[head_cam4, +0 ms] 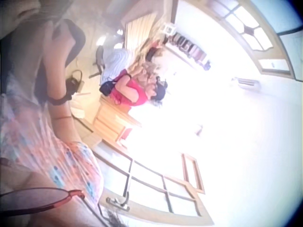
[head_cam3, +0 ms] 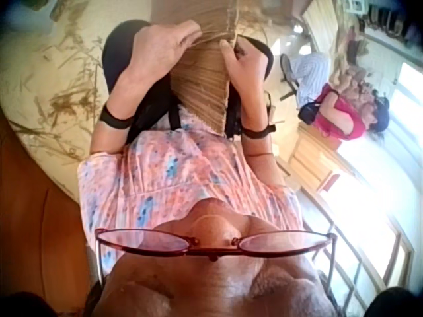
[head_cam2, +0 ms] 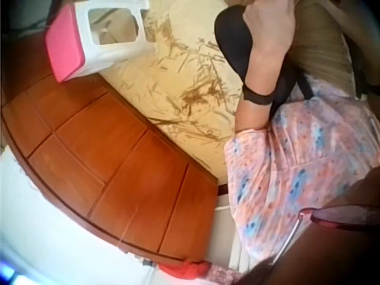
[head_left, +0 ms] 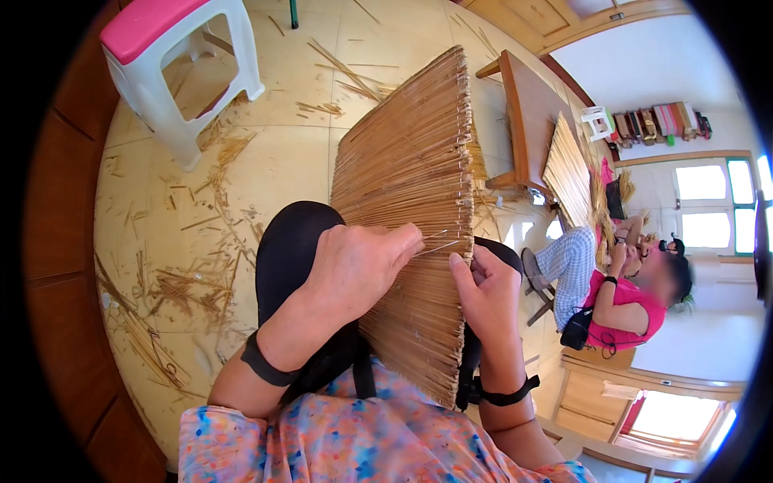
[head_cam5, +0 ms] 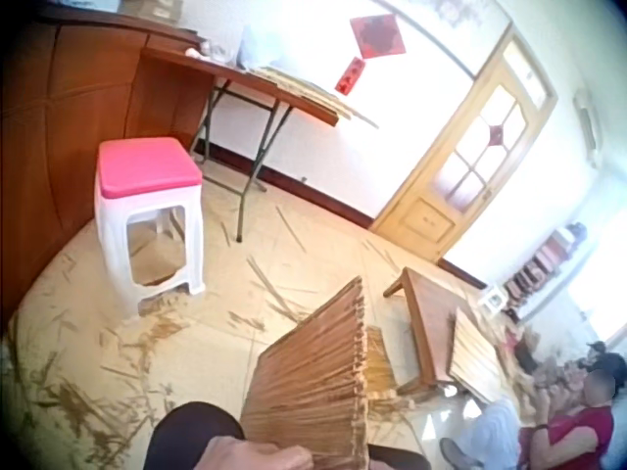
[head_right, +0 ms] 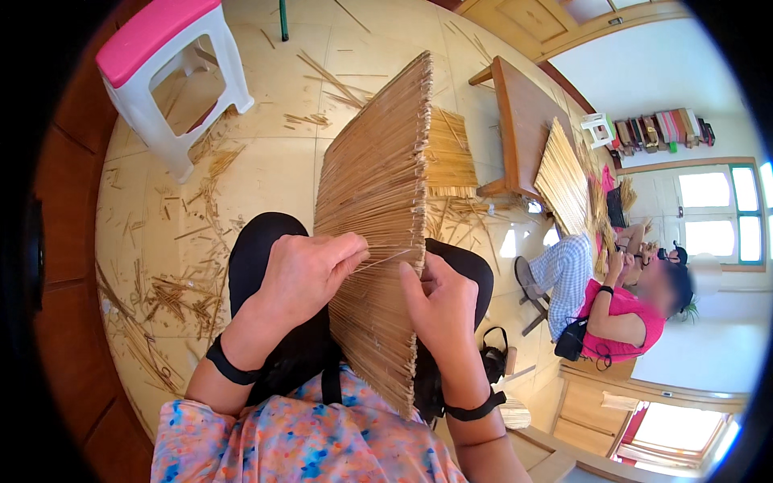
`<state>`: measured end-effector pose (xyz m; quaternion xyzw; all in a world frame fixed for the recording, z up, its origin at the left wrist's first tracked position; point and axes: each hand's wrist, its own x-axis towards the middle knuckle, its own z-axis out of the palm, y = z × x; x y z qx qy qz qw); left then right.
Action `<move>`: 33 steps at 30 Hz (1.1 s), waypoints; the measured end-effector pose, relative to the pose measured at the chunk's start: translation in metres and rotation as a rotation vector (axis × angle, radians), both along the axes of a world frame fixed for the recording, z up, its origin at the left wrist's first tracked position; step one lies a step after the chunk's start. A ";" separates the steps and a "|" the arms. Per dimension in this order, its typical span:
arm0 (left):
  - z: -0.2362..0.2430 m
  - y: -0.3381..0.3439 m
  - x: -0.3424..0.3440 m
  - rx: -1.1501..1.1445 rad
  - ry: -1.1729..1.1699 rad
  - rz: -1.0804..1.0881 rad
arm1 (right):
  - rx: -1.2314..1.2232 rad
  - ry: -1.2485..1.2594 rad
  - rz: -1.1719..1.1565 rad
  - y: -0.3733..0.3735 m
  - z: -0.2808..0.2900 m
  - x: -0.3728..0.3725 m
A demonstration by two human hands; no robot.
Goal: The person weaves bamboo mats by threading a needle through the slats, handling the large woven sheet to align the edges, and using a pair of shears to trim excess material.
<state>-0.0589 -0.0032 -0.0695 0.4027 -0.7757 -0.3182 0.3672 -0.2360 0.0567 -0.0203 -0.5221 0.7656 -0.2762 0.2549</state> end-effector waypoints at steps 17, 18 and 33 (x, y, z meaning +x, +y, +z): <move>-0.011 -0.013 -0.005 -0.130 0.096 -0.179 | -0.008 0.133 0.000 -0.003 0.007 0.003; -0.010 -0.014 -0.006 -0.137 0.089 -0.170 | -0.019 0.130 0.002 -0.003 0.008 0.004; -0.008 -0.014 -0.009 -0.158 0.072 -0.140 | -0.064 0.162 0.047 -0.004 0.008 0.005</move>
